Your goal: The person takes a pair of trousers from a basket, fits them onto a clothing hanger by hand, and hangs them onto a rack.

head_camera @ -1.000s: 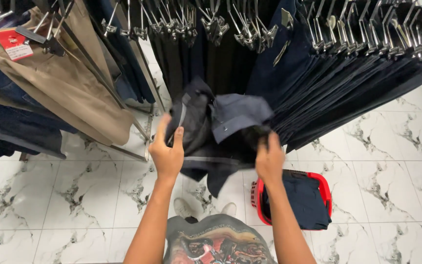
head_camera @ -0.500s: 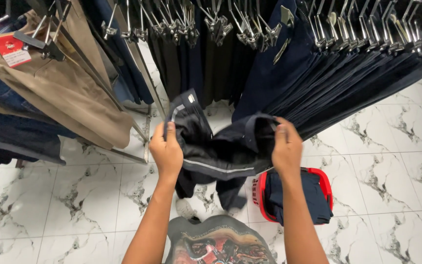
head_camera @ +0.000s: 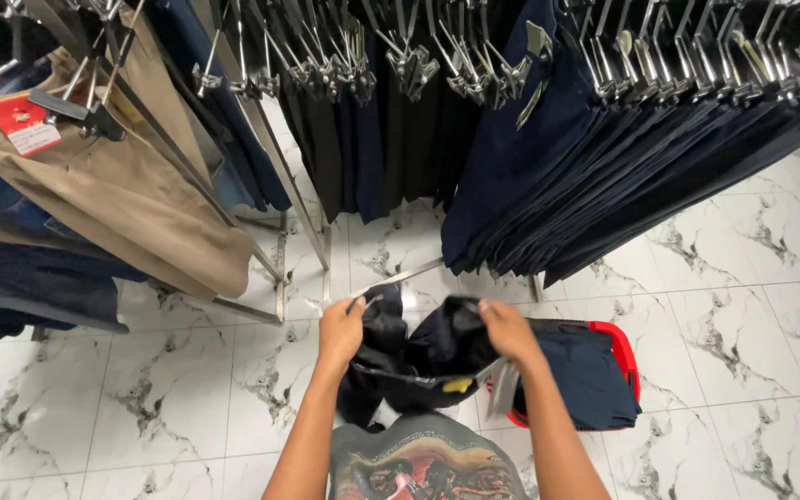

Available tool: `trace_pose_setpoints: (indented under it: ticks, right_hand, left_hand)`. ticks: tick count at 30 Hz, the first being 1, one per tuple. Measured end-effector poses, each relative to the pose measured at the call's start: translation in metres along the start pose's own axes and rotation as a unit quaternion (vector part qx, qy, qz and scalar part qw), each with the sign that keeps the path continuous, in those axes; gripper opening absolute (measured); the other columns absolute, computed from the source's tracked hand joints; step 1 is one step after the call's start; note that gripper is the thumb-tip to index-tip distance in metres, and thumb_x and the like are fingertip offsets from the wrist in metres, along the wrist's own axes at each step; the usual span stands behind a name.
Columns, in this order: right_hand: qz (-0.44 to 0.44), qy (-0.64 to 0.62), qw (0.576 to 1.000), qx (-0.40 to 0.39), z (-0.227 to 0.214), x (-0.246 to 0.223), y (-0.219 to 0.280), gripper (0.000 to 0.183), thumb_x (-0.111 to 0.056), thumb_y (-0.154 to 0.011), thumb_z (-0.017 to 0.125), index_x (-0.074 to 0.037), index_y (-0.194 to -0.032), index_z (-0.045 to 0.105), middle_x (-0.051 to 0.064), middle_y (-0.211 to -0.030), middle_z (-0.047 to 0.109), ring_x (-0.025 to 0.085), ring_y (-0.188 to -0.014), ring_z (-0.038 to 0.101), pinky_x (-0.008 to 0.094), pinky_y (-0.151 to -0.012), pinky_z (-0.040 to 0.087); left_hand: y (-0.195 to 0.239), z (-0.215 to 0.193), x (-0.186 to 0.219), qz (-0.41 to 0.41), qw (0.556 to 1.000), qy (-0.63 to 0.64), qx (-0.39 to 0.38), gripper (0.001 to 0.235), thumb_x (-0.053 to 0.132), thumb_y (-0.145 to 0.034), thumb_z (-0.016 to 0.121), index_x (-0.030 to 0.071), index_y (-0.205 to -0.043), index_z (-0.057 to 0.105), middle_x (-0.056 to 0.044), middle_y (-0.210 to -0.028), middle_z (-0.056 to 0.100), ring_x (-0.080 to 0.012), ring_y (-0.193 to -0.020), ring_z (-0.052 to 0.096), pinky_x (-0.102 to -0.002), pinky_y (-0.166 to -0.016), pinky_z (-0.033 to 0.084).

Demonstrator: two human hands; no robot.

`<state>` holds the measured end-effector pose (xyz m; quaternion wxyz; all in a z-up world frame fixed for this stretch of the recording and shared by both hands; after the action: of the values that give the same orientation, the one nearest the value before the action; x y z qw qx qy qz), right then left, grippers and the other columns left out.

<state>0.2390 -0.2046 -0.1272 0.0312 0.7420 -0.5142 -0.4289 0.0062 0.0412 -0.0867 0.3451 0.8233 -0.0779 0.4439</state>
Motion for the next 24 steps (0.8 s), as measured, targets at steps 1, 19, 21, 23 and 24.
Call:
trace_pose_setpoints:
  ticks: [1,19,21,23,24]
  right_hand:
    - [-0.001,-0.001,1.0,0.002,-0.023,-0.028,0.016,0.058,-0.053,-0.104,0.048,-0.011,-0.14,0.067,0.019,-0.145,0.061,0.035,-0.144,0.048,0.049,-0.122,0.032]
    - [-0.04,0.02,0.998,0.037,-0.005,0.0,-0.026,0.046,-0.05,-0.103,0.053,-0.018,-0.128,0.075,0.011,-0.128,0.073,0.033,-0.128,0.063,0.048,-0.113,0.043]
    - [-0.147,-0.053,0.976,0.151,-0.067,-0.071,0.014,0.034,-0.027,-0.105,0.052,-0.01,-0.124,0.074,0.021,-0.122,0.073,0.043,-0.124,0.06,0.055,-0.111,0.042]
    - [-0.217,-0.121,0.938,0.24,-0.114,-0.122,0.061,0.034,-0.014,-0.104,0.046,-0.009,-0.126,0.072,0.02,-0.126,0.07,0.039,-0.128,0.058,0.051,-0.114,0.039]
    - [-0.282,-0.187,0.883,0.325,-0.145,-0.148,0.092,0.039,-0.001,-0.103,0.041,-0.008,-0.129,0.07,0.019,-0.131,0.068,0.036,-0.132,0.056,0.048,-0.117,0.037]
  left_hand:
    - [0.016,-0.01,0.031,0.002,1.0,0.0,0.0,0.037,0.032,-0.102,0.058,0.008,-0.124,0.075,-0.017,-0.119,0.074,-0.0349,-0.118,0.066,-0.047,-0.095,0.054]
    - [-0.034,0.006,0.004,0.062,0.996,-0.068,0.014,0.03,0.031,-0.103,0.055,0.012,-0.107,0.079,-0.014,-0.099,0.076,-0.0355,-0.105,0.07,-0.045,-0.089,0.053]
    - [-0.008,-0.008,0.055,0.061,0.998,-0.025,0.006,0.043,0.034,-0.103,0.056,0.004,-0.13,0.07,-0.021,-0.126,0.07,-0.0394,-0.124,0.062,-0.05,-0.104,0.048]
    - [-0.008,-0.019,0.08,0.151,0.987,0.041,0.045,0.032,0.03,-0.106,0.053,0.004,-0.114,0.072,-0.016,-0.102,0.068,-0.0304,-0.102,0.062,-0.044,-0.091,0.049]
    - [-0.004,-0.03,0.098,0.239,0.962,0.107,0.084,0.034,0.026,-0.11,0.05,0.004,-0.098,0.073,-0.011,-0.077,0.065,-0.0214,-0.08,0.061,-0.037,-0.079,0.051]
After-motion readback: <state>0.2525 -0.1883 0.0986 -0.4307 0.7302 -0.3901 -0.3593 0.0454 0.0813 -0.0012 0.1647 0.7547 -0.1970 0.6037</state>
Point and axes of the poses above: each hand's wrist, its own y-axis away from the middle knuckle, its own z-axis out of the palm, x = y × z, the point moved 8 cm from there along -y, towards the middle knuckle
